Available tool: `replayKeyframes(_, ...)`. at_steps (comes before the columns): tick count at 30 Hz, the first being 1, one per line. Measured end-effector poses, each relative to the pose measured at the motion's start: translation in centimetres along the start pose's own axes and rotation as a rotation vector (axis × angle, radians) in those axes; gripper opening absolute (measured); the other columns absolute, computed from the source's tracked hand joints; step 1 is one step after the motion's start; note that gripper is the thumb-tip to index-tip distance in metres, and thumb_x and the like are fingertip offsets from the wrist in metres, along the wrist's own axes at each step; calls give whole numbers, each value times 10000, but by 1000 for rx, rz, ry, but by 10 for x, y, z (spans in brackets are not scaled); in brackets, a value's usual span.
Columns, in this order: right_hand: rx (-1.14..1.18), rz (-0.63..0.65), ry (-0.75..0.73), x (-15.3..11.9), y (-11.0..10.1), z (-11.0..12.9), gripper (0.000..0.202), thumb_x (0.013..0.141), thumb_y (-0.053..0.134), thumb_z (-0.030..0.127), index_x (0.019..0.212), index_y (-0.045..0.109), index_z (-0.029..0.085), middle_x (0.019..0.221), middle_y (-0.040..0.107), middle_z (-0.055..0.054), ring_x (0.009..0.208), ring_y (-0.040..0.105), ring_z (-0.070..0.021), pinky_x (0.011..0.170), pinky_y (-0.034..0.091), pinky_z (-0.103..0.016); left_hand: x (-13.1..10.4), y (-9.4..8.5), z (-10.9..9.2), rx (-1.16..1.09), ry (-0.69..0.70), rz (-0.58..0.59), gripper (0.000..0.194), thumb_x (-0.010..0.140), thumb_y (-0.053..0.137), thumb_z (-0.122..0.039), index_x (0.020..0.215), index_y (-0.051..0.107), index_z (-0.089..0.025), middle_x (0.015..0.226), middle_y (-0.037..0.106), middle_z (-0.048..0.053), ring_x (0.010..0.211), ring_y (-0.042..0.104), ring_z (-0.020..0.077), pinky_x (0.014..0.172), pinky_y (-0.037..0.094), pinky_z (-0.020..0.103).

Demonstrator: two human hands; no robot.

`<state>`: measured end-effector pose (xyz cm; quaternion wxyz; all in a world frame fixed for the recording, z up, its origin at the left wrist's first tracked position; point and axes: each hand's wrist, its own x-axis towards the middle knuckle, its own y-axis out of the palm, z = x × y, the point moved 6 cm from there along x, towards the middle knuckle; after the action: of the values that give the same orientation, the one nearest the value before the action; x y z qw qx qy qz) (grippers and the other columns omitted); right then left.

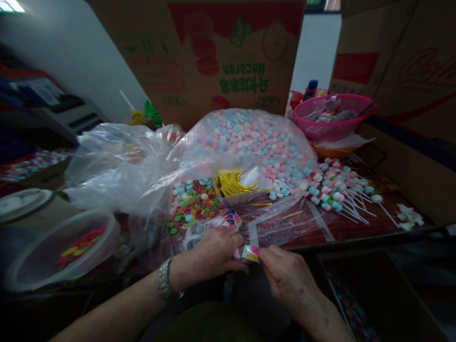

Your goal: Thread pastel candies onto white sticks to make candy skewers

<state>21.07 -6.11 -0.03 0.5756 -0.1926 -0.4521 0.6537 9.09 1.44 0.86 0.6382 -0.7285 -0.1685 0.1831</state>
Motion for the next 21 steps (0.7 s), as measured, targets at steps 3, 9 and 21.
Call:
replayKeyframes(3,-121,-53,-16,2,-6,0,275,905,366,135,970,627,193,778,632,-54,693,567,-165,612,422,-265,2,5,6,-116,-74,73,435,681,655,-602,806,604,-188,688,663,27,668,651,232,555,438,264)
replayKeyframes(9,-176,-68,-45,-2,-5,3,255,884,393,99,817,629,170,717,610,-54,689,489,-188,645,318,-308,-2,9,1,-145,-52,118,329,797,579,-502,844,585,-177,762,678,51,700,659,230,542,422,251)
replayKeyframes(21,57,50,-148,20,1,13,170,907,446,127,847,603,151,746,599,-38,723,474,-168,668,288,-294,-40,-19,20,-700,2,239,375,855,507,-482,1103,581,-210,860,645,35,743,594,171,633,430,220)
